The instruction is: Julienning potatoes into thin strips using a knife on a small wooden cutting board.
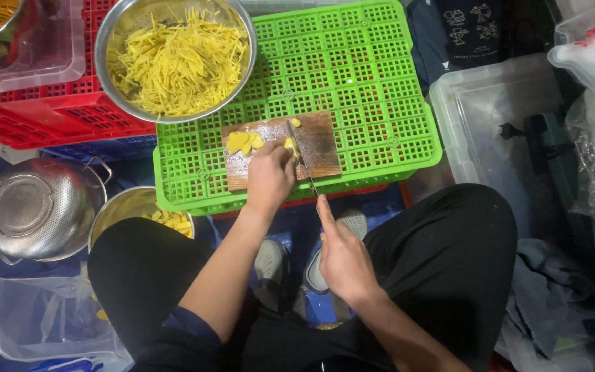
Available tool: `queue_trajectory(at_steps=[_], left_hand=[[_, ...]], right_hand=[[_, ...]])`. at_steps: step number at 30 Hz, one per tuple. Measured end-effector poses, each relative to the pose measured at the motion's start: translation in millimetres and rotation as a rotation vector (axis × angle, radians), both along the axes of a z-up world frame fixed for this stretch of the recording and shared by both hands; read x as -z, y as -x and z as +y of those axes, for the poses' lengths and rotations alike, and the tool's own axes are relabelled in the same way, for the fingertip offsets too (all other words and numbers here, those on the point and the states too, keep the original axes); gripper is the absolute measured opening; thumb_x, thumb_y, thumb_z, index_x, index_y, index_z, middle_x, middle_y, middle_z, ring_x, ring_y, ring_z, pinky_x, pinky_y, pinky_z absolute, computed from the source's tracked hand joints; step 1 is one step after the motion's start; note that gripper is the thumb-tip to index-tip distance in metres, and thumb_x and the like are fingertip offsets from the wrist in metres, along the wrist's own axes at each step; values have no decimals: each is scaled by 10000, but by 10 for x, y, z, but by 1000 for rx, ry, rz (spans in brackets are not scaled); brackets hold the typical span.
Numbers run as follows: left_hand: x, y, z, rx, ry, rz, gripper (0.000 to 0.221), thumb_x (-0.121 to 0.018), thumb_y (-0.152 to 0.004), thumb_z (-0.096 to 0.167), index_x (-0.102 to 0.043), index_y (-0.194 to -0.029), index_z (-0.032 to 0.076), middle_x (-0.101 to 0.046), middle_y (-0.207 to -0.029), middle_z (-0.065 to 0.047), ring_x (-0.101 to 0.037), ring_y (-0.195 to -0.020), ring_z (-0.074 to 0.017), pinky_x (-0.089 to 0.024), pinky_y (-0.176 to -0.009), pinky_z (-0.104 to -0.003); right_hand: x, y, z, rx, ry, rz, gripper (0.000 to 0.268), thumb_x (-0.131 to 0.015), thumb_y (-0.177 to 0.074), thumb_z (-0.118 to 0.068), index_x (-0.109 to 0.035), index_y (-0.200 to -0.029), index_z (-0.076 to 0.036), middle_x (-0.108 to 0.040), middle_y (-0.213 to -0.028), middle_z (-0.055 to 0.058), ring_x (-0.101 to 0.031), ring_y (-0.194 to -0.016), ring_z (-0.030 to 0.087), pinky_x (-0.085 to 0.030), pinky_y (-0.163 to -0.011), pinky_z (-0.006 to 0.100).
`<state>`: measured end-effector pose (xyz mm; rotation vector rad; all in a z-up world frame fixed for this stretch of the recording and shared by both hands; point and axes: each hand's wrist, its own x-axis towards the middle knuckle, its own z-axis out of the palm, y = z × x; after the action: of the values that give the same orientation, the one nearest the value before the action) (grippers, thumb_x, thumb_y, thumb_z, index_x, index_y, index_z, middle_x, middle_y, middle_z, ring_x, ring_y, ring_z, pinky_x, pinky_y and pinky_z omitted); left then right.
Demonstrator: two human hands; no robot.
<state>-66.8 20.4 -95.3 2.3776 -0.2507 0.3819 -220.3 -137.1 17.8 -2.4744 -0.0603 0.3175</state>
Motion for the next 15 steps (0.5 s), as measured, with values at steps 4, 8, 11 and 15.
queue_trajectory(at_steps=[4, 8, 11, 15], left_hand=[[-94, 9, -16, -7, 2, 21, 108, -787, -860, 95, -805, -951, 41, -735, -1115, -171, -743, -978, -364, -611, -870, -392], [-167, 22, -38, -16, -18, 36, 97, -789, -864, 94, -809, -946, 47, -738, -1125, -162, -746, -987, -345, -609, -873, -380], [-204, 35, -62, -26, -22, 78, 73, -773, -885, 92, -811, -936, 57, -739, -1108, -167, -746, -988, -327, -604, -891, -350], [-149, 4, -53, -10, -30, 56, 86, -777, -866, 56, -808, -935, 15, -736, -1107, -199, -742, -987, -364, -613, -874, -379]], right_hand=[[-14, -11, 11, 4, 8, 41, 691, -457, -998, -85, -241, -1645, -199, -678, -974, 243, -732, -885, 454, -634, -685, 526], [-49, -65, 21, -16, 31, 65, 695, -448, -1001, -71, -225, -1649, -191, -679, -957, 239, -737, -866, 449, -633, -669, 520], [-99, -131, 44, -46, 63, 88, 692, -444, -999, -50, -228, -1648, -155, -688, -944, 228, -746, -835, 423, -638, -645, 493], [-16, -195, 69, -82, 89, 2, 697, -458, -997, -27, -216, -1645, -107, -677, -903, 247, -735, -795, 456, -622, -625, 538]])
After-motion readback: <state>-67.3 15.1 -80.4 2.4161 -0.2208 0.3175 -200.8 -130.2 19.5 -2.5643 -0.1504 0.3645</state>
